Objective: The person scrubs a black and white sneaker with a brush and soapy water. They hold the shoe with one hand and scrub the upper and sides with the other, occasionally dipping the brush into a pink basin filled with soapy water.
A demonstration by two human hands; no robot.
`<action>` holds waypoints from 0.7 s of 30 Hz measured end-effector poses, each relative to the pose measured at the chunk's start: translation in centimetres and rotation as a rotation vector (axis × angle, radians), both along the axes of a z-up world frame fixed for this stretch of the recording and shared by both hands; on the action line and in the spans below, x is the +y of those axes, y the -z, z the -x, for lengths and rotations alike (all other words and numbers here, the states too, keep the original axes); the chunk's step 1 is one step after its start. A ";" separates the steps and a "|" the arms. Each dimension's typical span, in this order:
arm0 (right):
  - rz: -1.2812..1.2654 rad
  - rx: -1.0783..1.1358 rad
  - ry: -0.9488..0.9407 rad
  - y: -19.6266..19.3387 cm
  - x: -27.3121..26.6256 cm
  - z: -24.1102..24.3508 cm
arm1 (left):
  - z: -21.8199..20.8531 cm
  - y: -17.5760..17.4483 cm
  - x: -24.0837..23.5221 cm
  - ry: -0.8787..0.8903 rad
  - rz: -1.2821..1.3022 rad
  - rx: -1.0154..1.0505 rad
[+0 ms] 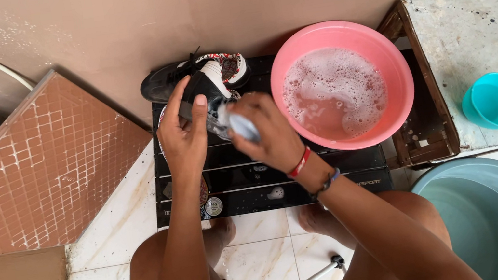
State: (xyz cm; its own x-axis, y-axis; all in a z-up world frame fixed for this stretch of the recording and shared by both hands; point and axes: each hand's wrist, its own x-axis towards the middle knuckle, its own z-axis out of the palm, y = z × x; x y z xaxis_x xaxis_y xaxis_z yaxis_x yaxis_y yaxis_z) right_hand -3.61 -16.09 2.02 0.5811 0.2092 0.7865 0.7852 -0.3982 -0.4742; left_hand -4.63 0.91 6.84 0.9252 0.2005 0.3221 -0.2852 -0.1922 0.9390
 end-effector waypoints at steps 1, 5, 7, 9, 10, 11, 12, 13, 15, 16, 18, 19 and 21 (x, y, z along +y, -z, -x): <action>0.000 0.002 0.000 -0.5 -0.4 -0.2 | 0.1 -0.2 -0.1 0.000 0.000 0.002; -0.100 0.060 0.040 -0.5 -1.2 -0.2 | -0.2 0.2 -0.1 -0.003 -0.009 -0.011; -0.093 0.085 0.030 0.1 -0.8 0.4 | -0.5 0.4 0.0 -0.011 -0.001 -0.020; -0.011 0.061 -0.021 0.4 0.0 1.2 | -0.2 0.2 -0.1 -0.023 -0.025 0.000; -0.013 0.062 -0.019 0.1 -0.1 0.7 | -0.3 0.4 0.1 -0.022 -0.026 0.001; -0.046 0.060 -0.005 -0.1 -0.3 0.3 | -0.5 0.6 0.1 -0.020 -0.027 0.001; -0.080 0.058 0.009 -0.4 -0.4 -0.2 | -0.6 0.9 0.2 -0.018 -0.027 0.002; -0.079 0.056 0.011 -0.5 -0.6 -0.3 | -0.6 0.9 0.3 -0.016 -0.027 -0.001; -0.131 0.098 0.038 -0.7 -0.7 -0.3 | -0.5 0.9 0.4 -0.021 -0.029 -0.008; -0.132 0.099 0.036 -0.2 -0.4 0.1 | -0.6 0.9 0.4 -0.023 -0.030 -0.007; -0.017 0.056 -0.013 0.8 0.2 0.9 | -0.8 0.8 0.2 -0.040 -0.036 -0.009; -0.020 0.058 -0.011 0.7 0.3 0.8 | -0.7 0.6 0.1 -0.038 -0.039 -0.007; 0.030 0.012 -0.018 0.7 0.4 0.7 | -0.3 0.1 -0.2 -0.042 -0.052 -0.007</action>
